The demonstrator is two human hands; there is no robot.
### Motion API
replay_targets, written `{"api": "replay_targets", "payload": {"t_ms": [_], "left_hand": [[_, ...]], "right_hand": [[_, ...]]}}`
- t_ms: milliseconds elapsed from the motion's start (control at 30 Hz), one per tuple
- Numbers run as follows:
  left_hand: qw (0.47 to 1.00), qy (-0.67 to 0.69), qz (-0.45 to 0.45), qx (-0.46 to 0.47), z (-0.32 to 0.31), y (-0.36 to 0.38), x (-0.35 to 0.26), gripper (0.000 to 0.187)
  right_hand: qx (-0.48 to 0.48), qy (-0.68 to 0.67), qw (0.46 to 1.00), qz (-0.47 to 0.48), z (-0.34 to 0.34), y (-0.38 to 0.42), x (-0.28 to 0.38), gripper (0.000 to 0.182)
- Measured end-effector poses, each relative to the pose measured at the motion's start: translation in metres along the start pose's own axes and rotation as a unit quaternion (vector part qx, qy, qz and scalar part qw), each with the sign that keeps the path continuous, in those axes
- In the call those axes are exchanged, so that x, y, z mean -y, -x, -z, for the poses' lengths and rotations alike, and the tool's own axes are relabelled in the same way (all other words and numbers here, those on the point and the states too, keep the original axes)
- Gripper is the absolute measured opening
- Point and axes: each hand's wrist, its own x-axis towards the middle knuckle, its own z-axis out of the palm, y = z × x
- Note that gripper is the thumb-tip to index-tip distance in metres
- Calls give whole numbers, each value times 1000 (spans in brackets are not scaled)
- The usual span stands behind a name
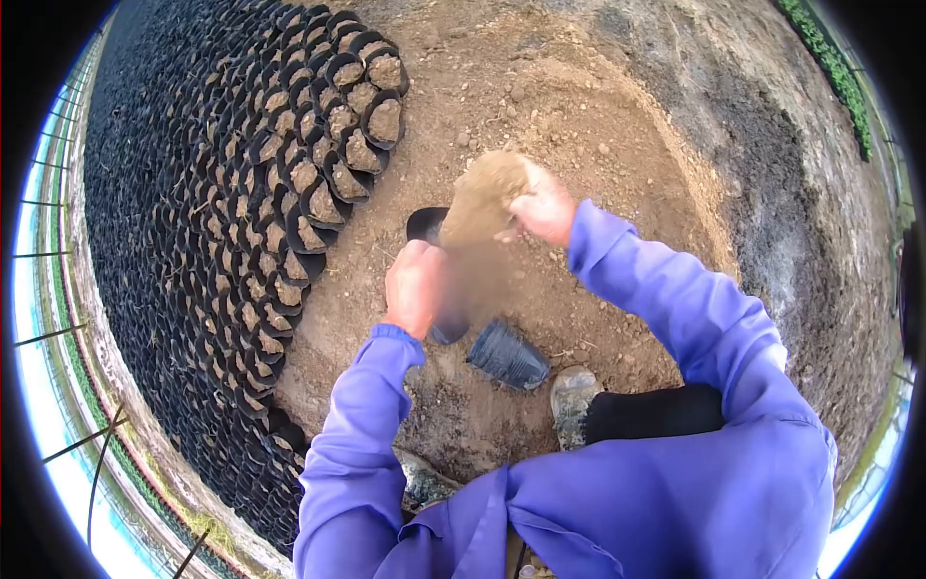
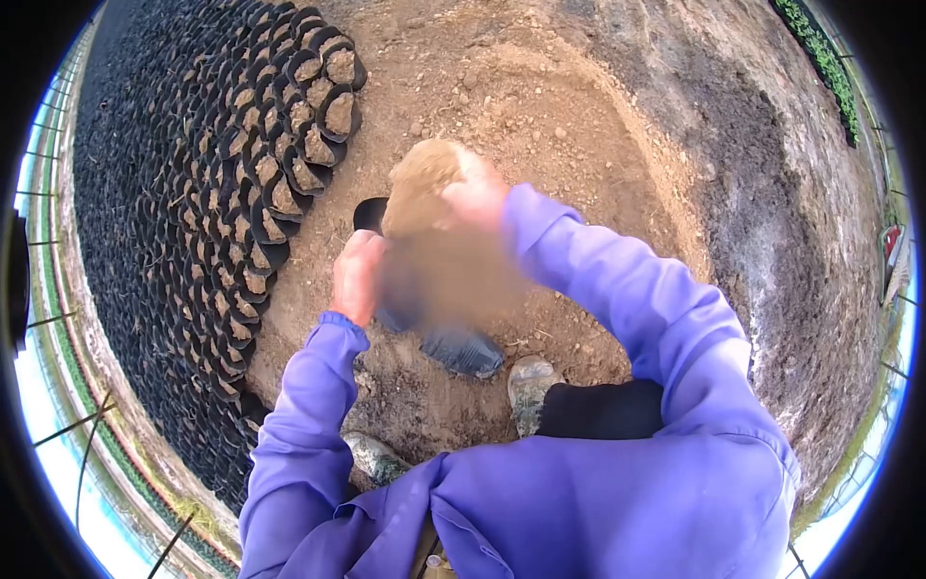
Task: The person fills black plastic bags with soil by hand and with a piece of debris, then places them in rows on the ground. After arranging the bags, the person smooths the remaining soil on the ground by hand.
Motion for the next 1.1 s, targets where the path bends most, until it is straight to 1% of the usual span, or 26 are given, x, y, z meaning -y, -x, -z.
{"api": "replay_targets", "payload": {"t_ms": [33,67,100,133,167,200,233,267,300,333,433,467,500,600,700,800,833,867,900,933,967,1000,1067,1100], "left_hand": [[1000,-21,-7,5,-4,-1,3,3],[999,-41,-13,11,-9,-1,7,3],[998,-64,7,12,-19,1,17,4],[996,-87,27,13,-30,4,29,5],[993,-109,47,15,-30,2,27,6],[993,-118,24,12,-29,2,24,6],[992,-127,3,11,-27,4,22,7],[990,-136,-19,10,-21,3,17,7],[991,-133,0,27,-20,1,17,8],[991,-129,19,43,-19,-2,18,9],[988,-115,69,80,-24,-4,28,12],[987,-114,80,86,-28,-9,37,14],[969,-169,105,146,-40,-20,41,18],[982,-134,79,104,-22,-62,-2,15],[954,-262,-4,148,-33,-115,14,14],[931,-352,-86,-42,-46,-177,43,14],[965,-243,-5,-100,-58,-195,62,15],[975,-120,60,-175,-69,-213,80,16],[953,-301,27,0,-50,-225,63,11],[870,-460,-10,176,-31,-233,50,9],[935,-340,59,84,-36,-233,66,18],[970,-206,129,-3,-50,-227,76,29],[984,-117,28,-131,-36,-191,40,48],[992,-75,9,-103,-24,-169,21,54]], "right_hand": [[-17,129,990,48,-7,-7,-21,45],[-34,254,962,95,-16,-13,-33,44],[-31,357,931,71,-30,-7,-15,48],[-45,346,930,115,-33,-7,-17,47],[-60,333,928,158,-35,-8,-21,47],[-75,320,923,202,-35,-9,-26,46],[-128,249,937,206,-31,-14,-32,38],[-143,131,970,145,-26,-9,-30,35],[-156,11,984,81,-17,-1,-26,33],[-167,-108,980,16,-7,8,-23,31],[-242,-124,958,-87,26,25,-42,32],[-253,-115,955,-99,42,32,-60,33],[-264,-108,953,-107,53,35,-72,34],[-262,-138,945,-135,56,43,-67,33],[-243,-145,951,-125,61,48,-71,33],[-227,-138,956,-125,64,47,-71,35],[-223,-146,956,-120,62,45,-72,36],[-222,-152,956,-118,61,45,-74,36],[-224,-156,955,-119,64,45,-75,36],[-226,-145,958,-103,67,44,-77,36],[-233,-134,959,-94,65,43,-78,36],[-244,-121,958,-87,64,48,-80,36],[-245,-160,949,-113,67,50,-83,37],[-239,-180,946,-123,69,47,-84,37]]}}
